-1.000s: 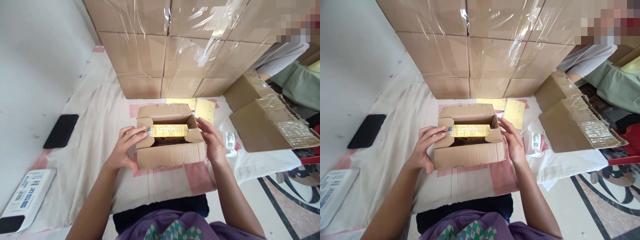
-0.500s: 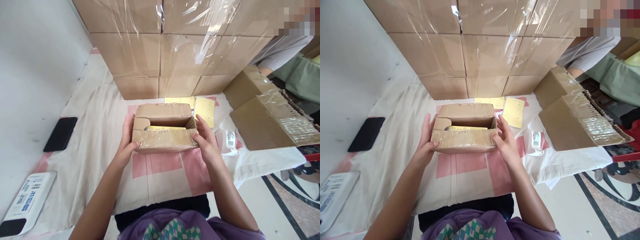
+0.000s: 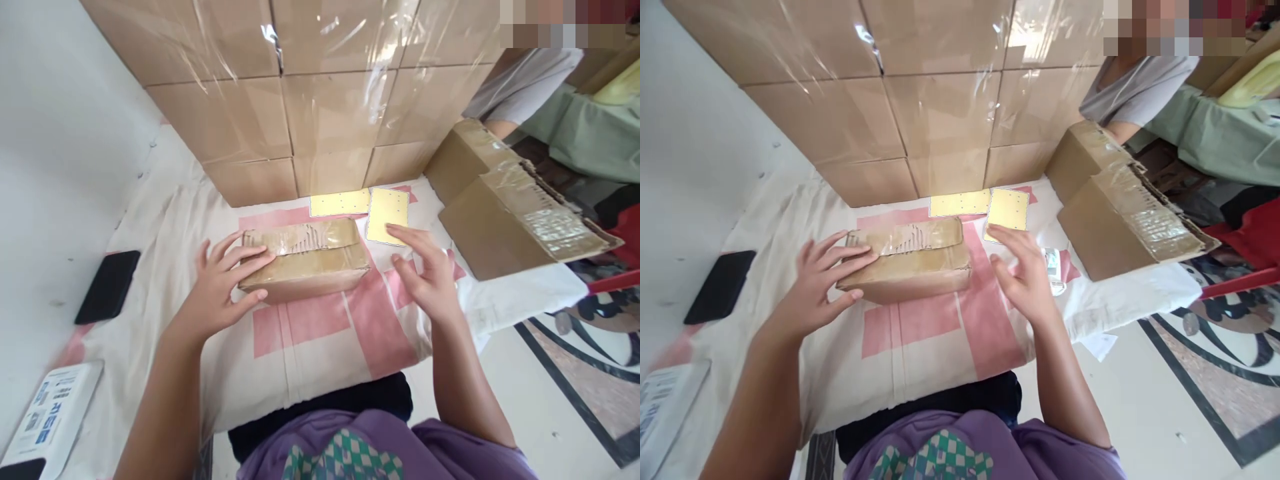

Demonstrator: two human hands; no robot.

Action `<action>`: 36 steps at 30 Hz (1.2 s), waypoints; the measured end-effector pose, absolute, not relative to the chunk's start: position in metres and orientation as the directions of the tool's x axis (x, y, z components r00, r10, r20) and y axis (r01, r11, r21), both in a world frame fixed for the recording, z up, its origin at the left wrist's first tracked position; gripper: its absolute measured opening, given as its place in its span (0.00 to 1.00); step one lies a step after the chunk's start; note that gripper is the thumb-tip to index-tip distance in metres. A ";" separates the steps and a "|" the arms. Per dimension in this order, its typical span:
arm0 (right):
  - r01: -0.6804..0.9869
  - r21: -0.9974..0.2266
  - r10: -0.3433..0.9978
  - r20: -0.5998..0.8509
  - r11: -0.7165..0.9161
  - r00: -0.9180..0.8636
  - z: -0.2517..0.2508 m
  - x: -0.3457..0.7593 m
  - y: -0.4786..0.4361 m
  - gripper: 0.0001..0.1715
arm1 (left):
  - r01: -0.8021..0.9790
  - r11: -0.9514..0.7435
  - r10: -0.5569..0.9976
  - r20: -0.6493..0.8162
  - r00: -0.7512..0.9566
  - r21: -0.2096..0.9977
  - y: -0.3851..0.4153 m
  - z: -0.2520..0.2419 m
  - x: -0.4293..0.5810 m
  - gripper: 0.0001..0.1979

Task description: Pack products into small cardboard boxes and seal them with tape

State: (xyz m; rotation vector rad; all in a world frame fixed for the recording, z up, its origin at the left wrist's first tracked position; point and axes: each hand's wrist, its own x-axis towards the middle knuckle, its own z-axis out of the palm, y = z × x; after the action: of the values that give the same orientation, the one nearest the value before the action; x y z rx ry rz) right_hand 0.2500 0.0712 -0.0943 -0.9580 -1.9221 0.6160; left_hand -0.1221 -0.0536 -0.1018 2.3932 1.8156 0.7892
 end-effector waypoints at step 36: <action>0.448 -0.727 0.854 -0.453 -0.520 0.256 -0.127 0.355 0.010 0.24 | 0.562 -0.431 0.897 0.269 0.351 0.706 0.106 -0.202 0.203 0.57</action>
State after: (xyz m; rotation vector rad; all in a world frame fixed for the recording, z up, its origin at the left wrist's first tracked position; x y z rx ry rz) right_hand 0.3549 0.0100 -0.1273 -2.0776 -1.1801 1.1872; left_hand 0.2033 0.1060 -0.2018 2.1177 1.2674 0.8849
